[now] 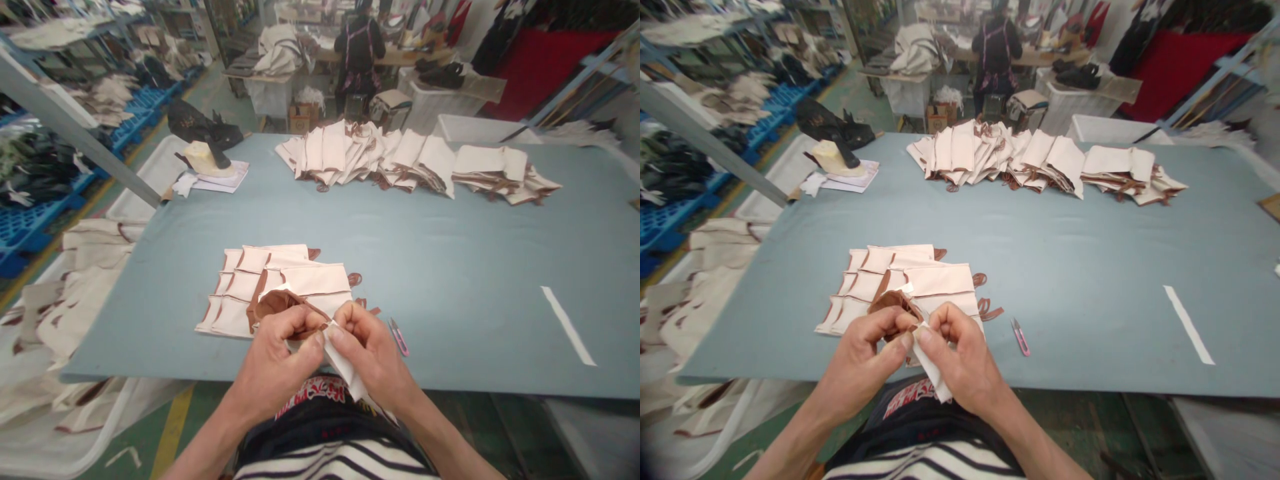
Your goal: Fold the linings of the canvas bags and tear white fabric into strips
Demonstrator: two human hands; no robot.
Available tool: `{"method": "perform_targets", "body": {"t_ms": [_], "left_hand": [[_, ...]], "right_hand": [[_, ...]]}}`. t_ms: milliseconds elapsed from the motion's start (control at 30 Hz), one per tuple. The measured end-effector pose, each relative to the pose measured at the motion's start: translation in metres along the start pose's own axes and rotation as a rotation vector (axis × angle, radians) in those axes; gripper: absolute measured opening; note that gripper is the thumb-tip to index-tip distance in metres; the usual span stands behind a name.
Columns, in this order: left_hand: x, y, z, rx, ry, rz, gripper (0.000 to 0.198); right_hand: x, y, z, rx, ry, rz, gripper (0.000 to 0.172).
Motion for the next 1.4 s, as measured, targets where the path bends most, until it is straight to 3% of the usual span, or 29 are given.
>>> {"method": "perform_targets", "body": {"t_ms": [233,467,633,800,967,1167,1400], "left_hand": [[0.001,0.009,-0.006,-0.081,0.122,0.044,0.019],[0.004,0.009,-0.009,-0.090,0.192,0.017,0.020],[0.005,-0.001,-0.013,-0.054,0.235,-0.055,0.018],[0.001,-0.013,-0.014,-0.005,0.227,-0.170,0.016],[0.002,-0.014,-0.016,-0.004,0.219,-0.169,0.015],[0.004,-0.005,-0.018,-0.053,0.148,-0.087,0.015],[0.001,0.015,-0.020,-0.217,0.098,0.046,0.015]], "right_hand": [[-0.007,0.004,0.005,-0.018,-0.101,0.112,0.041],[-0.015,0.007,0.005,0.040,-0.073,0.245,0.034],[-0.016,0.011,0.004,0.067,0.045,0.295,0.037],[-0.014,0.014,-0.001,0.067,0.150,0.337,0.038],[-0.017,0.018,-0.003,0.020,0.111,0.380,0.038],[-0.035,0.035,-0.003,-0.101,-0.011,0.559,0.036],[-0.044,0.046,-0.007,-0.229,-0.008,0.666,0.040]]}}
Point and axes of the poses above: each hand's wrist, its own z-axis towards the middle knuckle, its own x-axis out of the back of the hand, y = z × x, the point moved 10 cm from there along z, towards the middle knuckle, and after that the axes turned 6 degrees about -z, right-handed, at the moved point
